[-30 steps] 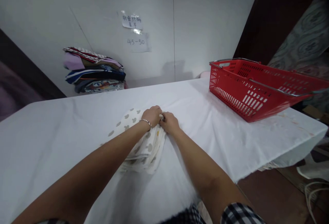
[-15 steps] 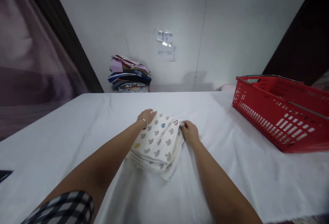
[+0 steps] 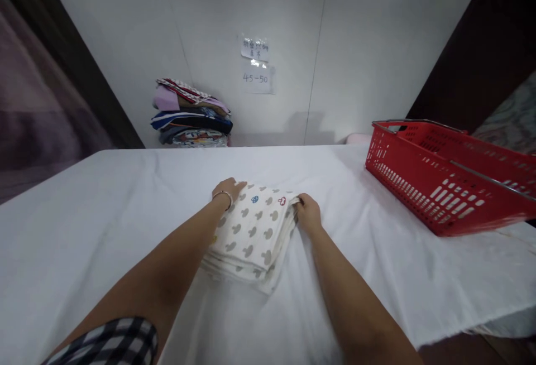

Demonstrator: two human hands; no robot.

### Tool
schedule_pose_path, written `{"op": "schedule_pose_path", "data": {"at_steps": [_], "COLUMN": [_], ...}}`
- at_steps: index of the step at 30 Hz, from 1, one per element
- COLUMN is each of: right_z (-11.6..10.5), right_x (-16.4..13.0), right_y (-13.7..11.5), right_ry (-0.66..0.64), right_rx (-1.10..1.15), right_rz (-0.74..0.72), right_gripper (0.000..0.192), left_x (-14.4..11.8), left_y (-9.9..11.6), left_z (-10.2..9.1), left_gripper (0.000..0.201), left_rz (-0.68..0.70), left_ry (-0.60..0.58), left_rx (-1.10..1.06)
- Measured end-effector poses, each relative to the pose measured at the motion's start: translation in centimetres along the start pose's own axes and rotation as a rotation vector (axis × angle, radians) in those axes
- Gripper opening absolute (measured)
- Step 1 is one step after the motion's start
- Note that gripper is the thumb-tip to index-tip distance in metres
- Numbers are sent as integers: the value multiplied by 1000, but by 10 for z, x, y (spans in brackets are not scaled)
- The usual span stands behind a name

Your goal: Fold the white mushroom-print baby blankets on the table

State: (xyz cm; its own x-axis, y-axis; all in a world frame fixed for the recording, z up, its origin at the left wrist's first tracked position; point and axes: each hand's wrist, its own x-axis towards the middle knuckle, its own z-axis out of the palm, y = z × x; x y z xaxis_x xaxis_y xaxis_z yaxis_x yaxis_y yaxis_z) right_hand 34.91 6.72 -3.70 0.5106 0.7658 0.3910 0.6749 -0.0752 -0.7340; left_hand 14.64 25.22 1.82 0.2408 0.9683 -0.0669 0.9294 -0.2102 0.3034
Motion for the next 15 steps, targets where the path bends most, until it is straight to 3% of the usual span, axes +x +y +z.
{"op": "schedule_pose_path", "data": {"at_steps": [4,6,10,13,15], "right_z": [1,2,0,-3,-5], "right_x": [2,2,2,1,2], "right_y": [5,4,-1,-8,-11], "right_ry": [-38,-36,-68,-100,-110], "right_rx": [41,51,20,-71,-115], "right_rz": [21,14,-44,-82,-86], "right_gripper": [20,23,29,22,15], "left_x": [0,-5,-30,-52,-61], "left_y": [-2,4,33,59,70], "left_z": [0,0,4,19,31], "left_gripper": [58,56,46,46,46], "left_rz": [-6,32,397,634,663], "left_ry": [-22,47,253,187,92], "left_rx": [6,27,42,7,-12]}}
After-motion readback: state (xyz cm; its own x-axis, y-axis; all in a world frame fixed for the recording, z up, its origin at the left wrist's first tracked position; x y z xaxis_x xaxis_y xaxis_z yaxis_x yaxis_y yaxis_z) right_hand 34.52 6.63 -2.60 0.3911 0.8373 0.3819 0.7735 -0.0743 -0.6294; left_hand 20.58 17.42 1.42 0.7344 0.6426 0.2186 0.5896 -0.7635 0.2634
